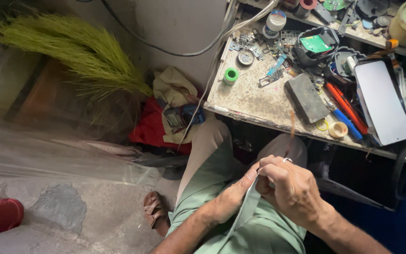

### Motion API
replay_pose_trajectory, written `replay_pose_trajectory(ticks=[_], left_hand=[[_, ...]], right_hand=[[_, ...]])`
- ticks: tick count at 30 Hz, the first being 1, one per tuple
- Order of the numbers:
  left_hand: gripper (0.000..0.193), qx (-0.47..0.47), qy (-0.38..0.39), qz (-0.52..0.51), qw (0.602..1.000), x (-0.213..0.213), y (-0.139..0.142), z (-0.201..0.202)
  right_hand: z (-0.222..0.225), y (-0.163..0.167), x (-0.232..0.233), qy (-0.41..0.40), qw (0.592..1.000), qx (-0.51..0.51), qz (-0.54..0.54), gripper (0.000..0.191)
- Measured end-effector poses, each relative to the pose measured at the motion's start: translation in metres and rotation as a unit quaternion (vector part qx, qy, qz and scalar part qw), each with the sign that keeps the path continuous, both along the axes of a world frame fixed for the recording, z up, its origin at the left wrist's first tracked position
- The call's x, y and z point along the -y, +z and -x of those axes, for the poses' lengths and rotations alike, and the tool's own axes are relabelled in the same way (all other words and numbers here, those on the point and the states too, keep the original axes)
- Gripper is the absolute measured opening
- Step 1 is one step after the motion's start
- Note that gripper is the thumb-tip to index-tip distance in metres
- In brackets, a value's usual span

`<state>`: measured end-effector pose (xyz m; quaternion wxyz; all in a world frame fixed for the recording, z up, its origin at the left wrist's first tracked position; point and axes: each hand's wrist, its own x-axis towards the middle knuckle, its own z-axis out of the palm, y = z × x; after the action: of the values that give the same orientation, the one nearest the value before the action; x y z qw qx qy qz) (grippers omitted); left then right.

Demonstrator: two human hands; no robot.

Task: The person sits at a repair workbench and works on a smartphone display assembly. They peel an orange flex cable and adhesive liner from a screen panel, align the panel with the phone body, and press and fold the flex cable onto the assembly while turning the phone over in their hands.

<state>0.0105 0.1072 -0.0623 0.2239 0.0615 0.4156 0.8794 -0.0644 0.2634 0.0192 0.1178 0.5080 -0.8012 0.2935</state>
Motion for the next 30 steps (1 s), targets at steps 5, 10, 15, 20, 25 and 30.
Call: replay_pose_trajectory(ticks=[5,10,15,20,25,30], left_hand=[[0.066,-0.059,0.007,0.041,0.997,0.002,0.007,0.003],[0.066,-0.1,-0.005,0.045,0.994,0.002,0.007,0.006],[0.063,-0.145,0.0,0.075,0.987,-0.002,0.003,0.008],[0.066,-0.115,0.021,0.064,0.991,-0.004,0.008,0.005],[0.069,-0.063,0.045,-0.004,0.997,-0.001,0.015,0.007],[0.07,-0.181,0.129,0.122,0.967,0.011,0.019,0.012]], right_hand=[[0.002,-0.004,-0.004,0.006,1.0,-0.009,-0.015,0.062],[0.003,-0.005,-0.007,0.014,1.0,-0.016,-0.015,0.064],[0.003,-0.003,-0.012,0.028,0.999,-0.014,-0.021,0.066],[0.001,-0.004,-0.013,-0.002,0.999,-0.032,-0.001,0.058],[-0.016,-0.012,-0.013,-0.11,0.988,-0.031,0.105,0.038],[-0.036,-0.025,-0.018,-0.2,0.844,0.465,0.179,0.017]])
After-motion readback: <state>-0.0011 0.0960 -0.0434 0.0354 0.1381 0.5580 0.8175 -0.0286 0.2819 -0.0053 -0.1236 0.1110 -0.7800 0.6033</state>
